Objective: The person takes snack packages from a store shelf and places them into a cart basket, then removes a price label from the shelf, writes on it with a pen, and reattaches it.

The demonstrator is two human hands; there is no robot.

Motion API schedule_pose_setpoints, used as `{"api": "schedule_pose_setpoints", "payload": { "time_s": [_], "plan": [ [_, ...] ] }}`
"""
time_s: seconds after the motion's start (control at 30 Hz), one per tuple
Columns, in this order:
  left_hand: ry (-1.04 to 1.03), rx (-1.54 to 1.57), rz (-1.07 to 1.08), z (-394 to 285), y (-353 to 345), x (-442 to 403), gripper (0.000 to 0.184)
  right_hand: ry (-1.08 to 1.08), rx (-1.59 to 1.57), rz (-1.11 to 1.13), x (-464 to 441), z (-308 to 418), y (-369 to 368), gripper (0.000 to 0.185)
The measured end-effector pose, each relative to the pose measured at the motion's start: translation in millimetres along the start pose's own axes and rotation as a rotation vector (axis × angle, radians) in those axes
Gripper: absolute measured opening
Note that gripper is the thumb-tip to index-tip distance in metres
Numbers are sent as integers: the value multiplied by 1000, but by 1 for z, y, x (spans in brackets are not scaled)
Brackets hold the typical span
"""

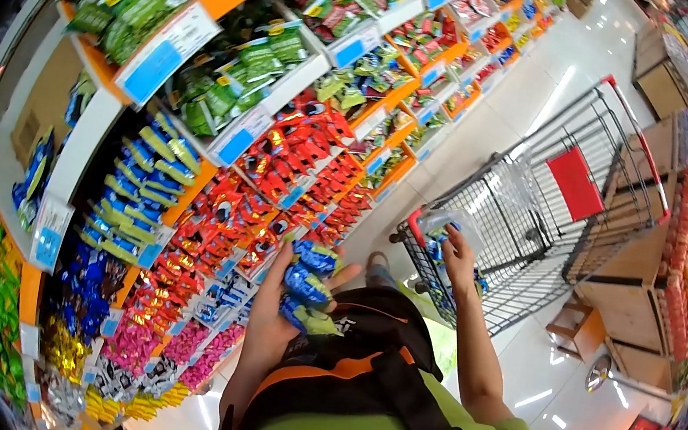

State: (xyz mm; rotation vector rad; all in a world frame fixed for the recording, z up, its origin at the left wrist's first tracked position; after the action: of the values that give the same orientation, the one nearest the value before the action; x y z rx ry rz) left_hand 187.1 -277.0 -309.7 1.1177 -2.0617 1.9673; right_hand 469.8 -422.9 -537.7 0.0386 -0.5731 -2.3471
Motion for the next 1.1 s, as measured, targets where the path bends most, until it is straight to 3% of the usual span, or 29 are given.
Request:
{"api": "schedule_pose_setpoints", "payload": {
  "time_s": [0.03, 0.1, 0.2, 0.3, 0.37, 0.47, 0.5, 0.63, 0.73, 0.77, 0.8, 0.87, 0.9, 1.0, 1.1],
  "plan": [
    [-5, -1, 19, 0, -6, 0, 52, -118, -192, 99, 6, 36, -8, 38],
    [-34, -46, 59, 0, -14, 2, 54, -63, -442, 281, 28, 140, -18, 35],
    [-92, -184, 45, -2, -23, 9, 53, 332, -371, 510, 54, 246, -25, 35],
    [-143, -283, -3, -6, -26, 20, 44, 624, -147, 546, 64, 304, -33, 31],
    [-163, -347, -29, -7, -25, 25, 41, 717, -58, 487, 66, 318, -43, 28],
    [-168, -468, -78, -9, -27, 38, 39, 448, -225, 574, 61, 317, -53, 20],
    [-218, -471, -195, -6, -32, 42, 36, 520, -229, 541, 62, 325, -53, 16],
    [-176, -515, -202, -2, -17, 44, 46, 627, -324, 633, 69, 344, -57, 19],
    [261, -422, -88, 43, 56, 15, 50, 265, -293, 777, 53, 283, -79, 27],
    [-105, -417, -499, 47, 92, 1, 42, 192, -295, 808, 50, 249, -86, 36],
    [-143, -258, -320, 31, 50, 13, 43, 165, -192, 847, 54, 252, -80, 37],
    [96, -65, -76, 24, 61, 24, 42, 253, -306, 882, 71, 272, -76, 44],
    [-6, -158, -253, 18, 49, 25, 41, 273, -219, 931, 79, 278, -78, 53],
    [-123, -370, -260, 11, 32, 24, 46, 311, -262, 841, 87, 291, -87, 51],
    [-74, -341, -278, 10, 31, 34, 48, 310, -289, 802, 84, 301, -80, 42]
  ]
}}
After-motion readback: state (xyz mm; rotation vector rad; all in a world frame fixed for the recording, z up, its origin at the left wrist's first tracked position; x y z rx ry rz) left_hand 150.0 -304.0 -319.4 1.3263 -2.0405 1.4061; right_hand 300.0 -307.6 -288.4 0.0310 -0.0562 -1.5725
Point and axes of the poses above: each hand's wrist, its own x-axis away from the middle knuckle, its own y-axis out of the back of the hand, z = x × y, the point moved 4 cm from there along -x, towards the middle knuckle, and after that the axes turned 2 degrees about -z, right-handed, at the moved point
